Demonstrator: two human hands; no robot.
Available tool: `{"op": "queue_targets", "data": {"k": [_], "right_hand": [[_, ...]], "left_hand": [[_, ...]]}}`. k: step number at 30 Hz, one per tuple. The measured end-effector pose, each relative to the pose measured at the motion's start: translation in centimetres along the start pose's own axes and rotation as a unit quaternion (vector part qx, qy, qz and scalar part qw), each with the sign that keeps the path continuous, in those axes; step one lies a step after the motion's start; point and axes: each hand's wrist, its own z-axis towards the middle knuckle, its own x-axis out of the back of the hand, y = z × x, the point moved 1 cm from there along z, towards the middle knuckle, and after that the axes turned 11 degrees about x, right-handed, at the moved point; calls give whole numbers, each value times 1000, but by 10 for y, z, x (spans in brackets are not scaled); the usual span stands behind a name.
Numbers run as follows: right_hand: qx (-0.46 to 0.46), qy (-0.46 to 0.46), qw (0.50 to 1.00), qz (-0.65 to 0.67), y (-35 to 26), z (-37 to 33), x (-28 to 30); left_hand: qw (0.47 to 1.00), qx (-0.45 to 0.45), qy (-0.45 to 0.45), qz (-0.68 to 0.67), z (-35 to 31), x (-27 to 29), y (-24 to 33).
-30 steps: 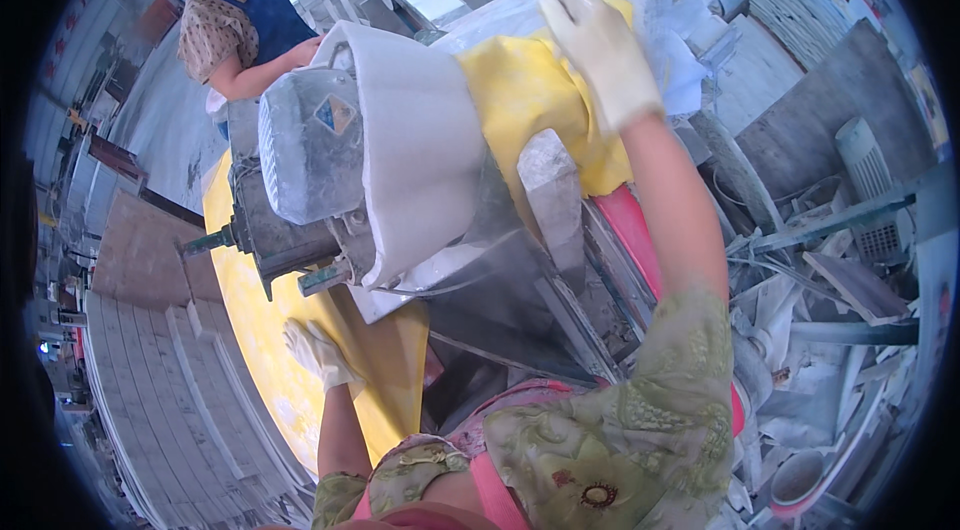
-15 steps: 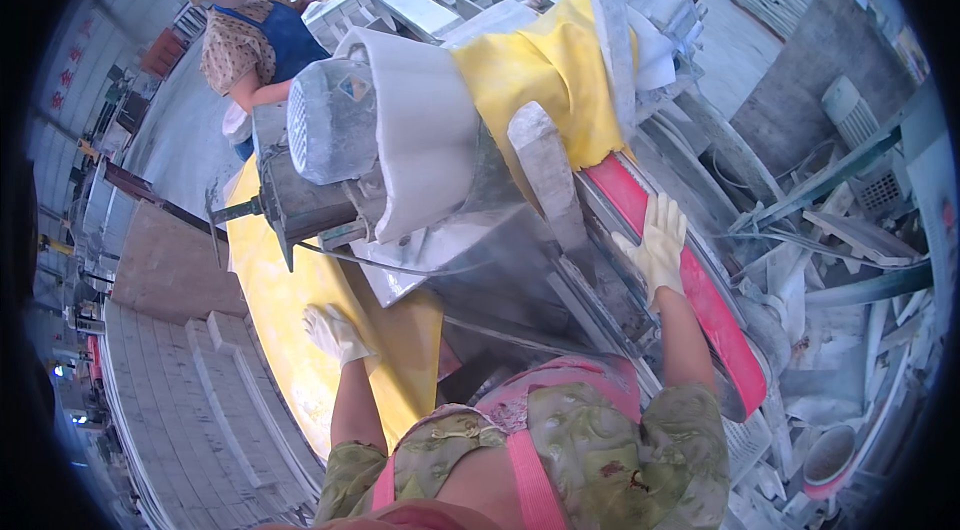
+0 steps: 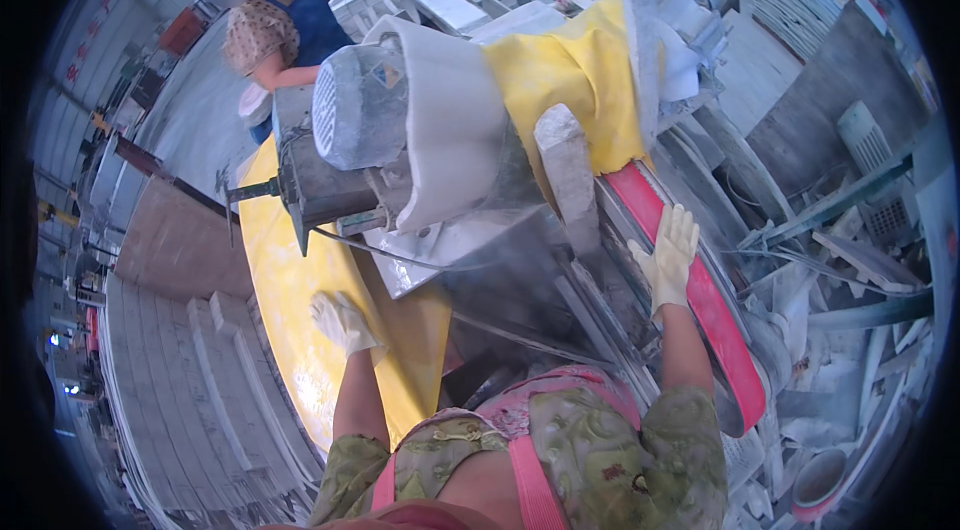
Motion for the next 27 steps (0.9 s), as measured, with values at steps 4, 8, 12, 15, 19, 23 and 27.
{"op": "queue_targets", "data": {"k": [4, 8, 12, 15, 19, 23, 27], "right_hand": [[0, -4, 1000, -15, 0, 1, 0], [-7, -4, 1000, -11, -1, 3, -1], [-7, 1, 1000, -13, -1, 2, 0], [-9, -3, 1000, -11, -2, 2, 1], [-10, -3, 1000, -1, -3, 2, 4], [-6, -3, 1000, -4, -3, 2, 4], [-5, 0, 1000, -3, -1, 1, 3]], "left_hand": [[1000, 14, 20, -10, 0, -3, 0], [999, 19, 37, -25, 1, -9, 0], [999, 22, 33, -33, 0, -10, 0], [999, 27, 11, -39, -1, -6, 1], [999, 27, 2, -40, -2, 0, 4], [999, 25, -2, -35, -2, 2, 4], [999, 15, 10, -39, -2, -2, 2]]}}
